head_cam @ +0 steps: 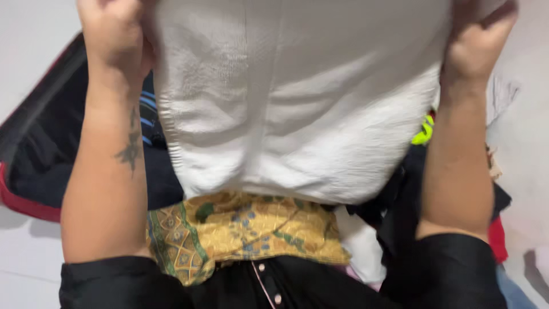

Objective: The person folds clothes and places them into a red suitcase.

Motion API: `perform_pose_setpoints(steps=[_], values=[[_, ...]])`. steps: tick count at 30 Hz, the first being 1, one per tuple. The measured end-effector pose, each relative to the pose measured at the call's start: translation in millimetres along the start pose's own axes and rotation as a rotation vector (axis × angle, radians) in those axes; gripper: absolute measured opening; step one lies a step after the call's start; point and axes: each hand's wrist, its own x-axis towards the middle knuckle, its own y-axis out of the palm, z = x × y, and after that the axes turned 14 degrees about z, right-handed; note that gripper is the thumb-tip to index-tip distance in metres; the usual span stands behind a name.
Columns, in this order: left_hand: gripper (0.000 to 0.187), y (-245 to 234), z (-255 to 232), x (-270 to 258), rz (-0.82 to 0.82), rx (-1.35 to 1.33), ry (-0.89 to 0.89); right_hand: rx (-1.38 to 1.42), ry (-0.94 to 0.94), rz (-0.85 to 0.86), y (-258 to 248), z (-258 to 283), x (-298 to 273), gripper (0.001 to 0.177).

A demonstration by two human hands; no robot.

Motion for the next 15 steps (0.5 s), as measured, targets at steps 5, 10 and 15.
perform_pose_setpoints(steps=[5, 10, 15], values=[[0.015, 0, -11, -13, 0.104, 0.019, -0.051, -0.096, 0.088, 0.131, -4, 8, -9, 0.026], [0.012, -50, 52, 3, 0.091, 0.097, -0.058, 0.101, 0.106, 0.212, -26, -46, 7, 0.015], [0.007, -59, 110, 53, 0.006, 0.619, -0.037, -0.104, 0.058, -0.087, -66, -142, 69, 0.016]])
